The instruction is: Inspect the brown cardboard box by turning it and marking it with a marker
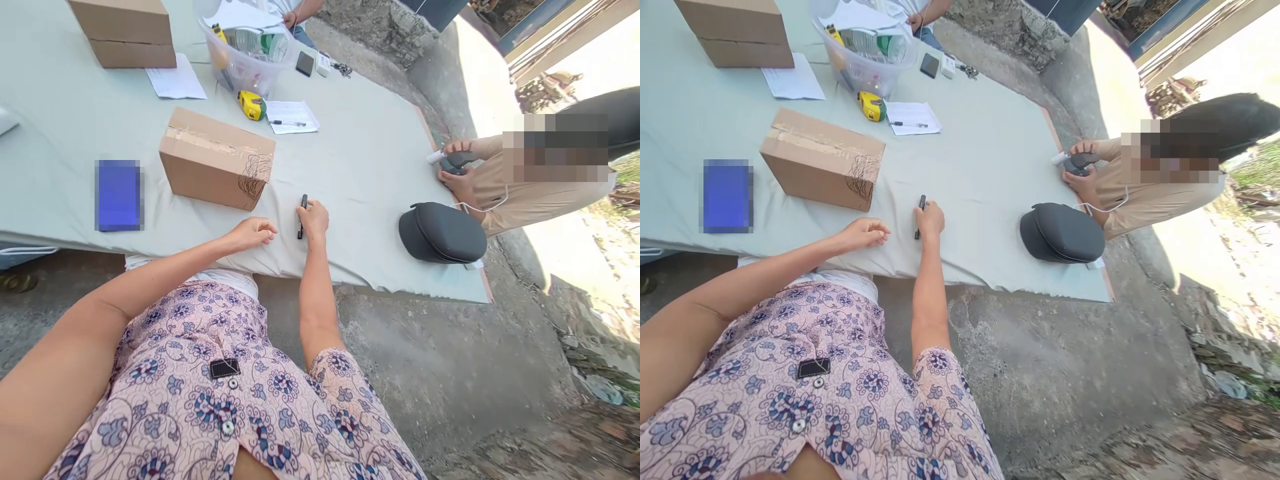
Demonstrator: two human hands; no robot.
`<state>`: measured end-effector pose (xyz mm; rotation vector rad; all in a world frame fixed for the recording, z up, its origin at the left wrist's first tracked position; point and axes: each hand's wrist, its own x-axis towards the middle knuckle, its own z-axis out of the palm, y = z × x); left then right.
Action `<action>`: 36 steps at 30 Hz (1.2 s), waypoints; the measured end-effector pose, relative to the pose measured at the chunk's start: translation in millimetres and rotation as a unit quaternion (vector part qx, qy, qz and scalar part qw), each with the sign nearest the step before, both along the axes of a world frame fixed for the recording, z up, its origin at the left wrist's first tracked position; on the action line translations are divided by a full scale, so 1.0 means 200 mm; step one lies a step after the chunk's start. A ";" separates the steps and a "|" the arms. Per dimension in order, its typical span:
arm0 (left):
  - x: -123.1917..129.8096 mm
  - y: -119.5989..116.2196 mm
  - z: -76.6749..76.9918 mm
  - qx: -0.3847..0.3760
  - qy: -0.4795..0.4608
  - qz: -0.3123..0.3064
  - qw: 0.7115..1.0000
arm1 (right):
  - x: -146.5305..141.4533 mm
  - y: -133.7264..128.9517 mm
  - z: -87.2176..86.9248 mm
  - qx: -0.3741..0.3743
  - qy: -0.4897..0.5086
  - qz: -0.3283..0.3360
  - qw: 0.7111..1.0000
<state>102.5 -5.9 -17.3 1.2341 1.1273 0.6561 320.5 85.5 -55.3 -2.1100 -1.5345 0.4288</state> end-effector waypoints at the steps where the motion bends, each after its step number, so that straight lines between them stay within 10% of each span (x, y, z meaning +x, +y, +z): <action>1: -0.04 -0.02 0.00 0.000 -0.001 0.005 1.000 | 0.00 0.00 0.02 0.017 -0.001 0.022 1.000; 8: -0.37 -0.15 -0.02 -0.013 -0.004 0.099 0.995 | -0.01 -0.12 0.01 0.141 -0.032 0.220 0.965; 21: -0.77 -0.07 0.02 0.164 0.005 0.450 0.878 | -0.19 -0.23 -0.01 0.193 0.079 0.212 0.955; 31: -0.73 0.05 0.01 0.304 0.006 0.310 0.901 | -0.74 -0.33 -0.01 0.163 0.215 0.144 0.952; 36: -0.70 0.02 -0.01 0.285 0.094 0.384 0.873 | -0.78 -0.34 0.10 0.153 0.214 0.042 0.964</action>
